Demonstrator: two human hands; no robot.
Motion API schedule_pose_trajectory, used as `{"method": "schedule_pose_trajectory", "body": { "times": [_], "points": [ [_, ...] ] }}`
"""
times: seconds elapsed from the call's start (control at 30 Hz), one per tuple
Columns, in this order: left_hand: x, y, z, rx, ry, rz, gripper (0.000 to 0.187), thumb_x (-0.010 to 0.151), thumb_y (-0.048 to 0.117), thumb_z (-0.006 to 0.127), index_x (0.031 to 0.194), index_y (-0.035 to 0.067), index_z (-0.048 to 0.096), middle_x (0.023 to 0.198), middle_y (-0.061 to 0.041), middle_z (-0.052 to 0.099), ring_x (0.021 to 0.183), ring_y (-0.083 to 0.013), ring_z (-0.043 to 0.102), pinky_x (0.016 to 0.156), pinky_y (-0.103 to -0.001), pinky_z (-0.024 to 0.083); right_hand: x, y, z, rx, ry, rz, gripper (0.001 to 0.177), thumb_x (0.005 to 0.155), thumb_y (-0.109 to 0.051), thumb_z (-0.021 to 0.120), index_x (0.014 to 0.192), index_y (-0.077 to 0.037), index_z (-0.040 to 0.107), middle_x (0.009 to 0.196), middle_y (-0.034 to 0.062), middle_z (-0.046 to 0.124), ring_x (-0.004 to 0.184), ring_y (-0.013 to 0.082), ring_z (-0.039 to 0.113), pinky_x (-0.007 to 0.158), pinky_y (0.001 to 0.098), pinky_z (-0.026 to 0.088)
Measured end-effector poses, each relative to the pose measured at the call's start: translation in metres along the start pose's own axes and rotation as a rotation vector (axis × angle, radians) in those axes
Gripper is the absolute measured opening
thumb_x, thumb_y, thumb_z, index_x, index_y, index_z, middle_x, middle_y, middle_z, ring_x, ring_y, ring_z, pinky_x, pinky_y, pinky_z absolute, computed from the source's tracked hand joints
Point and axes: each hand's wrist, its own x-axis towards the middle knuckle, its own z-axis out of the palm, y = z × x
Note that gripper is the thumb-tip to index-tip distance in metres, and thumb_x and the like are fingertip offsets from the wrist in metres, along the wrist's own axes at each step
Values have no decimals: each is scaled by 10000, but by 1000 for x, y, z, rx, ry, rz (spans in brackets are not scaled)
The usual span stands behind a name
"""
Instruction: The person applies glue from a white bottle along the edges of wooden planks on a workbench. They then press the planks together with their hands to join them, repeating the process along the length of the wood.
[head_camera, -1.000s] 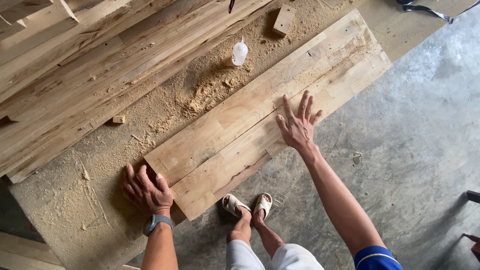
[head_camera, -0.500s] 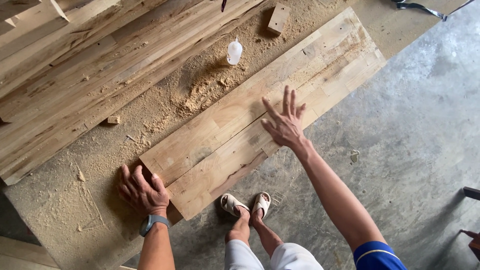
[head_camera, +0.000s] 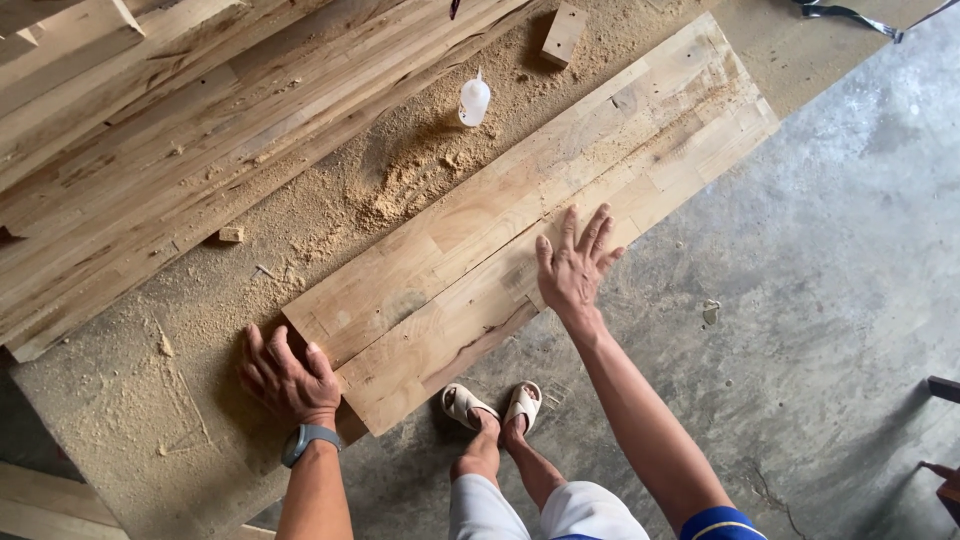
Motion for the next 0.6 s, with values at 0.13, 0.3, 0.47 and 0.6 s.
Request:
{"method": "schedule_pose_trajectory", "body": {
  "times": [0.13, 0.3, 0.47, 0.6],
  "points": [
    [0, -1, 2, -15, 8, 11, 460, 990, 415, 471, 1245, 83, 660, 1393, -241, 589, 1266, -448, 544, 1010, -521, 361, -6, -20, -3, 30, -6, -16, 773, 1017, -690, 165, 1659, -259, 200, 1680, 232, -147, 1541, 416, -120, 1126, 735, -98],
    [-1, -4, 5, 0, 17, 13, 471, 978, 426, 479, 1249, 88, 664, 1404, -240, 593, 1269, -442, 544, 1016, -519, 356, -8, -15, -2, 34, -13, -60, 769, 1010, -699, 131, 1660, -291, 179, 1683, 245, -118, 1545, 427, -80, 1132, 745, -67],
    [-2, -4, 5, -6, 16, 16, 470, 989, 429, 466, 1247, 86, 658, 1413, -239, 589, 1275, -438, 544, 1023, -526, 351, 31, -1, -12, 13, 23, -123, 696, 1027, -673, 171, 1644, -361, 246, 1687, 205, -135, 1546, 411, -102, 1125, 763, -74],
    [2, 1, 0, -23, 26, 9, 467, 984, 423, 472, 1242, 78, 652, 1414, -243, 586, 1271, -437, 546, 1022, -533, 354, 49, 13, -35, 77, -33, -301, 550, 1049, -546, 308, 1569, -419, 433, 1705, 163, -128, 1550, 378, -138, 1149, 722, -100]
  ]
}}
